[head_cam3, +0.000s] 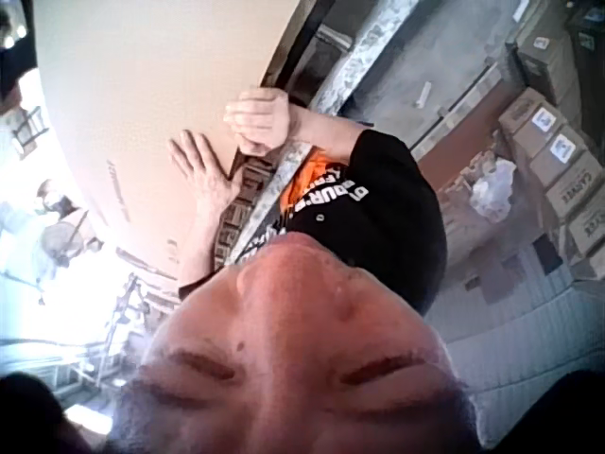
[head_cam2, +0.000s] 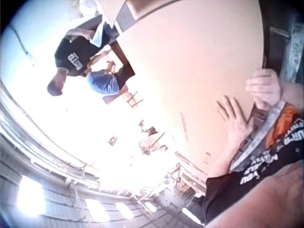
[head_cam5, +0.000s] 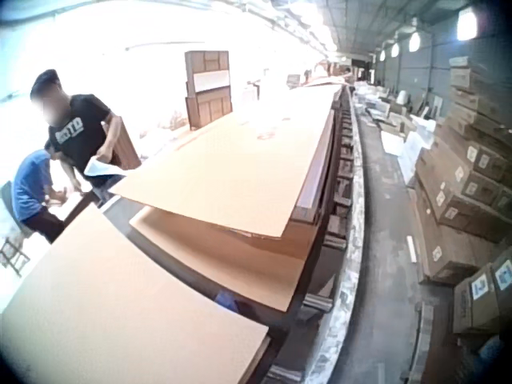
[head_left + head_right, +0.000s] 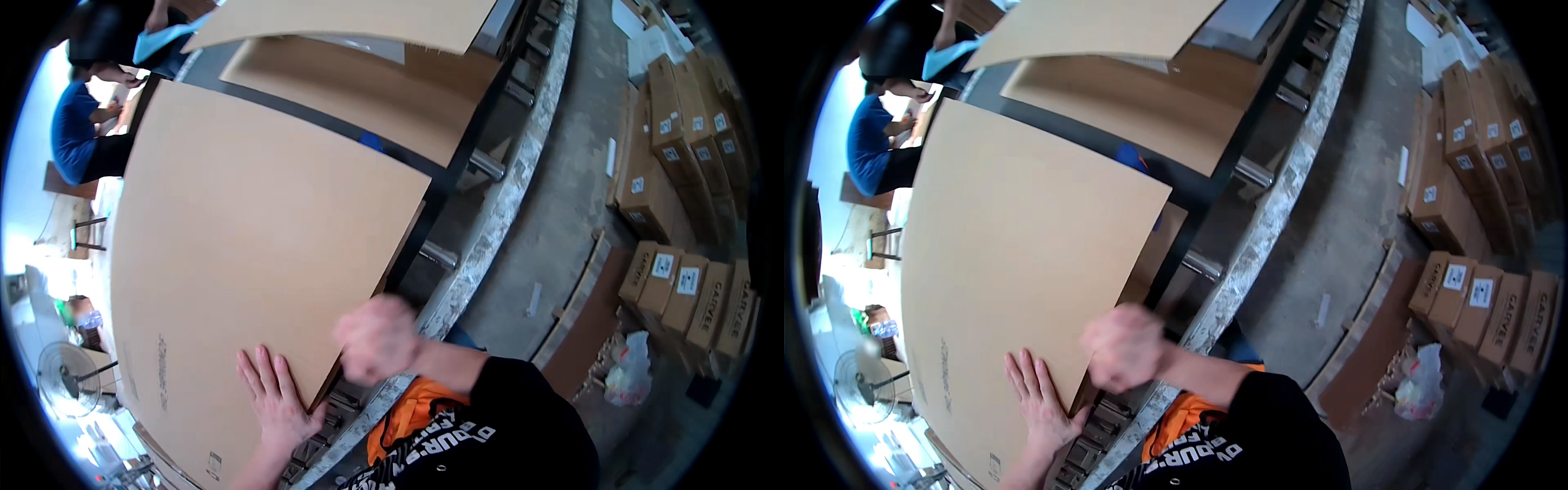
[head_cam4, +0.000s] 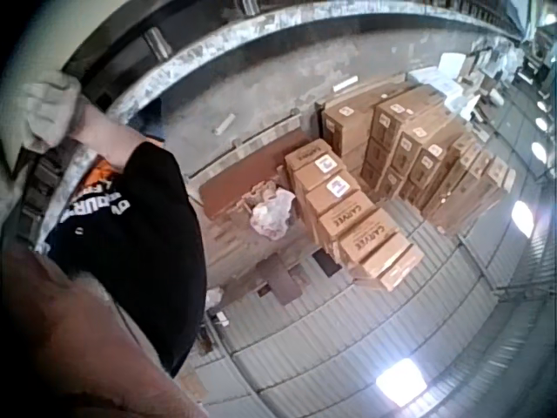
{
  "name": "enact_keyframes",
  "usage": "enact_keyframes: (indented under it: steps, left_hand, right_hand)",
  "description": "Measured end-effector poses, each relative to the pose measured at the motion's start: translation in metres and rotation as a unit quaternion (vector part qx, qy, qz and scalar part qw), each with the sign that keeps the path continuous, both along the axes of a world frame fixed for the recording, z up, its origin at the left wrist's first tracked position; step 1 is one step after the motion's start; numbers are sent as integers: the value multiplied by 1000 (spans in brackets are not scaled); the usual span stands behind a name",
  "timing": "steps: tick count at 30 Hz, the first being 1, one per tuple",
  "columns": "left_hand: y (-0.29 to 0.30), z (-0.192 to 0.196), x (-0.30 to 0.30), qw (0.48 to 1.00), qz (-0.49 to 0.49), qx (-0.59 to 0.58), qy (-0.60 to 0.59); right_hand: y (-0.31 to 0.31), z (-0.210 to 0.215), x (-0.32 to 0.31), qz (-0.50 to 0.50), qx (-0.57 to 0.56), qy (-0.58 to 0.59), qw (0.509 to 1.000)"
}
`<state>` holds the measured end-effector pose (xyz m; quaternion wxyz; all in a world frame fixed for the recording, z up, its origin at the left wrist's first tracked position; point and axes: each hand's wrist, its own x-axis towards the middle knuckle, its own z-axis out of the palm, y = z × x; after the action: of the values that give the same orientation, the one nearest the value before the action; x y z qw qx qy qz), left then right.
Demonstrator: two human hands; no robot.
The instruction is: The person places foam sheets into a large cardboard box on a conveyor belt, folds the box closed, and seals the seams and edges with tape using a handheld tape dispenser.
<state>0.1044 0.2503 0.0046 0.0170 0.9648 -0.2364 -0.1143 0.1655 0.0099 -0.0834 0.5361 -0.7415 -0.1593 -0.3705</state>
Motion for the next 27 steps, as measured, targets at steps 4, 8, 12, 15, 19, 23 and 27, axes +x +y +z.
enact_keyframes:
  steps: [4,8,12,15,19,23,27]
  left_hand:
    - [-6,-5,-8,999,23,20,-19]
    - [-6,-6,-6,998,33,31,-35]
    - [-11,4,-3,998,50,40,-22]
    - [-7,3,-10,996,62,59,5]
    - [-3,-1,-19,994,84,63,9]
    - [-3,-13,-29,979,203,-17,1]
    - [-22,-10,-23,979,203,-17,-29]
  right_hand:
    - [-70,-40,74,-187,248,324,893]
    - [-86,-113,167,11,-58,450,891]
    - [-89,-96,150,-20,-28,412,911]
    - [-130,-33,53,84,292,416,857]
    - [-141,37,-41,101,242,345,901]
    - [-14,139,16,105,-192,136,966]
    - [89,179,78,173,-516,256,799]
